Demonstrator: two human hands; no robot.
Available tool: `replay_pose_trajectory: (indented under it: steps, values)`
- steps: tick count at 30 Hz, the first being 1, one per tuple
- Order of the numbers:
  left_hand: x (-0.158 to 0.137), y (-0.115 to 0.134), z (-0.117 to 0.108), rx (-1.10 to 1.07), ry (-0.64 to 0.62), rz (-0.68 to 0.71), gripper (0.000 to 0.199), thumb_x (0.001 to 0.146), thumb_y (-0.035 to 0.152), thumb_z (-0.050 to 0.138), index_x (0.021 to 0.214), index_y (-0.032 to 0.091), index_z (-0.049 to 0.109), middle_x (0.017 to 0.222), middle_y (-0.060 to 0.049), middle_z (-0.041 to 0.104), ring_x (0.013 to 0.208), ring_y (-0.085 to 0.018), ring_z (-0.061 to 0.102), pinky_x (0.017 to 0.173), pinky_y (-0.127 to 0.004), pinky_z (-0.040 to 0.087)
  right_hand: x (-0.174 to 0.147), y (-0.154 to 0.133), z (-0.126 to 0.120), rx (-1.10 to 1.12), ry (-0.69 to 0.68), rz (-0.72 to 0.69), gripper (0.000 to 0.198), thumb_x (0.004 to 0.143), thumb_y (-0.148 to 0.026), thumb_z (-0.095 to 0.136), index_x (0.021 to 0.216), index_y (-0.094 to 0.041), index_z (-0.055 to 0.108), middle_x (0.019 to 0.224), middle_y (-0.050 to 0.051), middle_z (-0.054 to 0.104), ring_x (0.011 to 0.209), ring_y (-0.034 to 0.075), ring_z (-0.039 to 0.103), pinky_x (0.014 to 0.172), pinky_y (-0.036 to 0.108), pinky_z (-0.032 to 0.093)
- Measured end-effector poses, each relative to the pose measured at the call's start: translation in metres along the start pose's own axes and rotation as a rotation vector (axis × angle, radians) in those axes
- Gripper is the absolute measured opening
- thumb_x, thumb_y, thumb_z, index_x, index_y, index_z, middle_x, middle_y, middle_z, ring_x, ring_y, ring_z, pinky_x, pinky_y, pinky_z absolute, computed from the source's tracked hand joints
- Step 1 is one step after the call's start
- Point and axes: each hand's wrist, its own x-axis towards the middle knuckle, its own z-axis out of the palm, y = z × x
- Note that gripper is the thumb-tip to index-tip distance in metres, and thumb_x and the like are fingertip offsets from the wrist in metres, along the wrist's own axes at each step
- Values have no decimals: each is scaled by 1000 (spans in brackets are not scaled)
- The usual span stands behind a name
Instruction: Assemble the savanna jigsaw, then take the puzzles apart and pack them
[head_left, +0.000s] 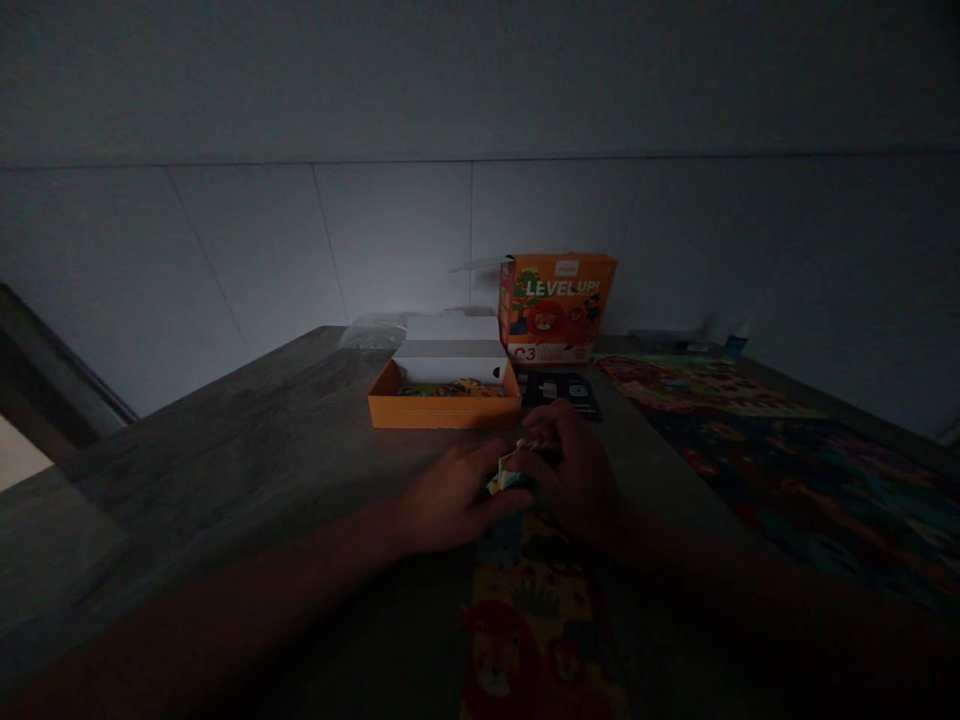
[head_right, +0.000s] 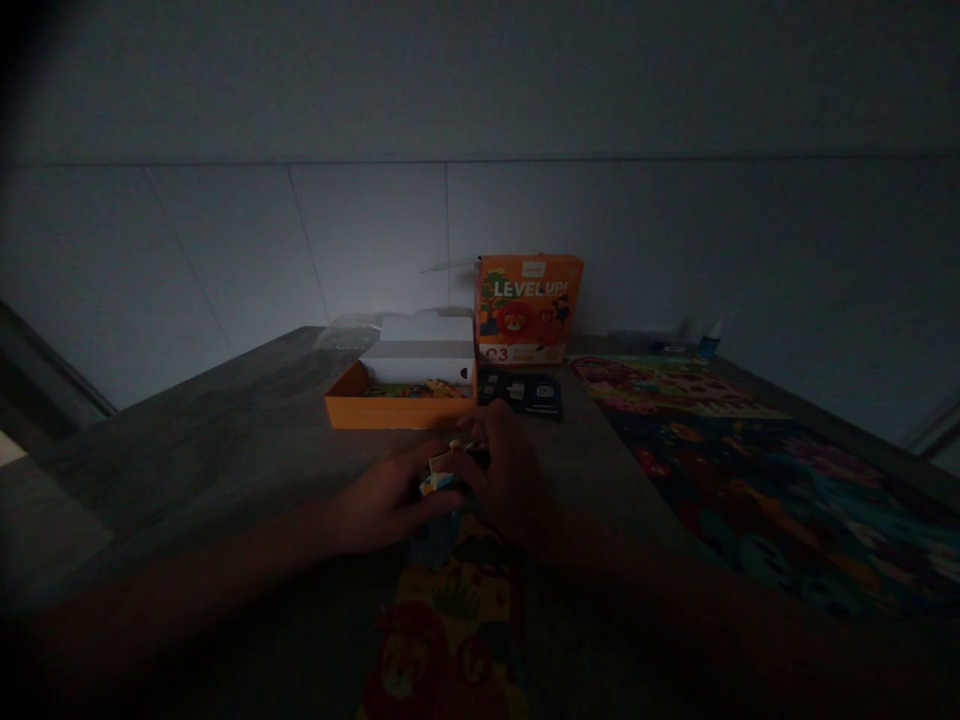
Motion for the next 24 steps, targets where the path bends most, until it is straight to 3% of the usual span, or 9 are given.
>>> replay_pose_trajectory:
  steps: [3,7,11,13,16,20,24]
  values:
    - [4,-1,4,34,53,-14,13,90,29,55,95,18,56,94,-6,66,87,-20,62,77,-32,51,-1,-2,2,8,-29,-33,18,82,-24,59,96,-24,47,84,1,52,72,18,53,64,32,46]
    - [6,-8,-7,145,194,-76,5,82,19,54,86,17,56,87,-6,65,83,-21,63,74,-34,52,-3,-6,3,8,-27,-150,12,91,-21,46,103,-22,45,93,5,52,82,20,53,73,36,47]
    - [3,-23,-25,259,309,-202,25,77,20,57,102,15,57,97,-11,68,89,-26,65,78,-40,53,-2,-7,0,-84,-49,-186,11,93,-18,45,104,-20,47,99,9,53,95,23,52,81,40,46]
    - [1,-28,-29,289,285,-261,38,78,23,57,115,14,51,103,-13,68,91,-28,66,79,-42,53,-2,-7,-3,-82,-115,-208,9,93,-17,43,98,-20,50,96,8,54,93,22,53,82,40,46]
    - [1,-32,-27,280,135,-255,47,80,22,57,125,14,42,111,-15,66,97,-29,67,80,-42,53,-2,-7,-6,-51,-344,-251,12,93,-21,45,98,-18,56,95,9,56,91,21,55,80,38,47]
    - [2,-30,-21,260,18,-177,39,86,23,53,123,16,42,111,-14,66,98,-27,66,79,-39,53,-2,-10,-8,-84,-681,-294,26,92,-34,52,110,-17,62,108,11,57,99,24,54,84,40,48]
    - [1,-27,-23,247,17,-121,34,85,16,50,118,15,45,101,-12,67,89,-24,67,75,-36,53,-2,-12,-6,-174,-752,-259,28,93,-38,52,102,-14,63,109,12,56,98,24,53,85,41,48]
